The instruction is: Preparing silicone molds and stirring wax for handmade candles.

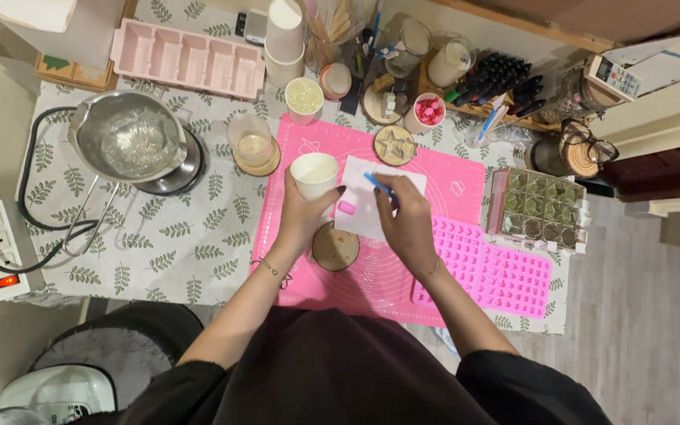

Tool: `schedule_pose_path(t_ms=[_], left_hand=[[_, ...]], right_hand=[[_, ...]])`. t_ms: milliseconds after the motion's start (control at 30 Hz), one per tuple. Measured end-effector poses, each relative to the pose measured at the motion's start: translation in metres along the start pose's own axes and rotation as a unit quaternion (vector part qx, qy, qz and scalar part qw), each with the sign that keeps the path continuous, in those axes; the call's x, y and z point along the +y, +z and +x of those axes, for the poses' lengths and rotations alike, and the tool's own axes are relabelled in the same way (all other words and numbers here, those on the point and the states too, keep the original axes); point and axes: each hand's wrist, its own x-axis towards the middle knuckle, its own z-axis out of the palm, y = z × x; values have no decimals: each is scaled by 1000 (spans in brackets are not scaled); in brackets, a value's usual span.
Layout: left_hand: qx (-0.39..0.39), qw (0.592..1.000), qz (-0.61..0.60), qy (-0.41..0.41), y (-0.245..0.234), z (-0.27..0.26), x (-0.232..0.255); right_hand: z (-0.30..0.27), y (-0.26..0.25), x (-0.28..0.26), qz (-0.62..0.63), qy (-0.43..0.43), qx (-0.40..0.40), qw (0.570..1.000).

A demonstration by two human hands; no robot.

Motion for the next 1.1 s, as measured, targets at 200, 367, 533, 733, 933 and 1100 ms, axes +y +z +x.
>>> schedule_pose_path(t_ms=[200,367,533,733,933,1100], left_hand=[[-53,994,-57,-76,7,13,0],[-47,994,-50,-89,10,39,-24],[-10,996,83,22,25,77,-51],[-20,958,207,197,44,119,-67],[-51,958,240,146,22,118,-84],[-128,943,308,8,-16,58,-60]], right_hand=[[1,7,11,-7,-5,31,999],[6,13,60,87,125,7,988],[4,38,116,144,258,45,954],[-19,101,184,-43,249,47,967],[-12,112,181,-102,143,28,984],[-6,90,150,-113,117,104,981]])
